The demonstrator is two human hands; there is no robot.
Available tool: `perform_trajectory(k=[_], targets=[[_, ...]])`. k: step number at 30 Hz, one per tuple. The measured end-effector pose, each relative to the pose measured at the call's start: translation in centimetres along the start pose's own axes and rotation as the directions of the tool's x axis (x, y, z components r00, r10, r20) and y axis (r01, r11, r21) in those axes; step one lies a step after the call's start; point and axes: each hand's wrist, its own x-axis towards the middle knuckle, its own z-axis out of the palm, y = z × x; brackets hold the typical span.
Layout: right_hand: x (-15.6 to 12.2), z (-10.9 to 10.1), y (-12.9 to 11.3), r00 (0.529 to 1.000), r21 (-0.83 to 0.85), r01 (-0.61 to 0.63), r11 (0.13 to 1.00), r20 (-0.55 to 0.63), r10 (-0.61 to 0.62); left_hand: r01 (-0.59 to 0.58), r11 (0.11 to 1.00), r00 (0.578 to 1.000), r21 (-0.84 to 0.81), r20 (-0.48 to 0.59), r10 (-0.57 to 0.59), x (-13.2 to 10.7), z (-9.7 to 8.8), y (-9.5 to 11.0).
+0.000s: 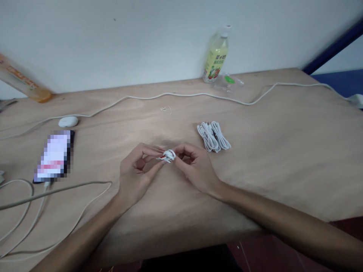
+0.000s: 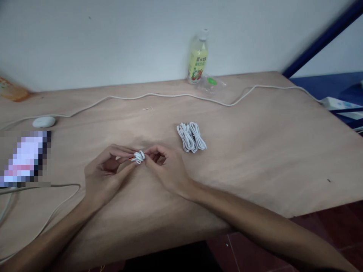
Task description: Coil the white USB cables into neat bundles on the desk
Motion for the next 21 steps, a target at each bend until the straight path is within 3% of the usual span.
perform_trajectory(k=[3, 6, 11, 16, 21], targets=[[0.1, 0.0, 0.1, 1.0, 0.035, -0.025, 0.999, 0.016, 0.024, -0.169, 0.98, 0.985, 0.101, 0.041, 0.165, 0.1, -0.3, -0.6], [0.1, 0.0, 0.1, 0.999, 0.077, -0.027, 0.997, 0.024, 0.026, -0.342, 0.924, 0.94, 0.17, 0.075, 0.334, 0.3, -0.7, -1.2], [0.1, 0.1, 0.2, 0.999, 0.09, 0.048, 0.995, 0.004, -0.048, -0.45, 0.865, 0.893, 0.221, 0.128, 0.431, 0.4, -0.8, -1.2], [0.0, 0.1, 0.4, 0.997, 0.085, 0.073, 0.994, -0.005, -0.072, -0.346, 0.926, 0.938, 0.152, 0.087, 0.336, 0.0, -0.4, -0.9], [0.0, 0.1, 0.3, 0.998, 0.083, 0.063, 0.995, 0.0, -0.064, -0.082, 0.994, 0.997, -0.076, -0.001, 0.082, 0.0, 0.2, 0.0]])
